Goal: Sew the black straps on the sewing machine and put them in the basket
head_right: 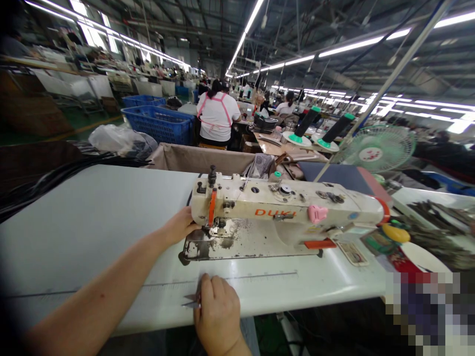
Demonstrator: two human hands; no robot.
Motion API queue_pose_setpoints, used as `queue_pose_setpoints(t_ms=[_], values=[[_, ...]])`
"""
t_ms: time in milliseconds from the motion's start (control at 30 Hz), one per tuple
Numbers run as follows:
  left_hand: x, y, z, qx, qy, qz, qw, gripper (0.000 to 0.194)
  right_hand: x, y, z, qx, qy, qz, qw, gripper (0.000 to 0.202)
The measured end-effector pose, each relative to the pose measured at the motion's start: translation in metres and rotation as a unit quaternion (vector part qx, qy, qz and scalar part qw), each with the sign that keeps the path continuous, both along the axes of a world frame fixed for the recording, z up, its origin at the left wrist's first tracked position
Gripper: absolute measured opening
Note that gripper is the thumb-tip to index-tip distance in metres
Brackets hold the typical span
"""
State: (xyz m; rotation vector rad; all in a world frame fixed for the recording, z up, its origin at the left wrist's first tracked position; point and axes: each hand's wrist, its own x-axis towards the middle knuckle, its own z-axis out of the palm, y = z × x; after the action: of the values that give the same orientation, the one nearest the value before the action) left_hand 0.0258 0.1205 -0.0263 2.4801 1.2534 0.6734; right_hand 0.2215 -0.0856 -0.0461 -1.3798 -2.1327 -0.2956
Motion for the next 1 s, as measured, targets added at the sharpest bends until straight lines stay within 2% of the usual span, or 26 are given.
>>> queue_pose_setpoints(t_ms=[133,267,433,667,833,1000], values=[[-0.006,-0.012,0.01,-0.014,-0.013,-0.012,1.0,0.016,-0.001,0.0,0.0,-0.001,-0.002,-0.003,1.0,0.044],[-0.006,-0.027,0.016,-0.038,-0.019,0.005,0.999,0.016,-0.001,0.0,0.001,0.002,0.004,-0.001,1.0,0.042],[-0.004,-0.03,0.013,-0.077,-0.03,0.055,0.995,0.015,-0.001,0.0,0.003,-0.006,0.005,-0.002,1.0,0.041],[-0.003,-0.032,0.011,-0.098,-0.033,0.078,0.992,0.017,-0.002,0.001,0.004,-0.002,0.008,-0.002,1.0,0.042],[0.005,-0.057,0.012,-0.11,-0.025,0.098,0.989,0.013,-0.001,0.004,0.008,-0.024,0.078,-0.014,0.997,0.032],[0.022,-0.081,0.01,-0.141,-0.033,0.152,0.978,0.01,0.002,0.006,0.011,-0.047,0.136,-0.001,0.99,0.033]])
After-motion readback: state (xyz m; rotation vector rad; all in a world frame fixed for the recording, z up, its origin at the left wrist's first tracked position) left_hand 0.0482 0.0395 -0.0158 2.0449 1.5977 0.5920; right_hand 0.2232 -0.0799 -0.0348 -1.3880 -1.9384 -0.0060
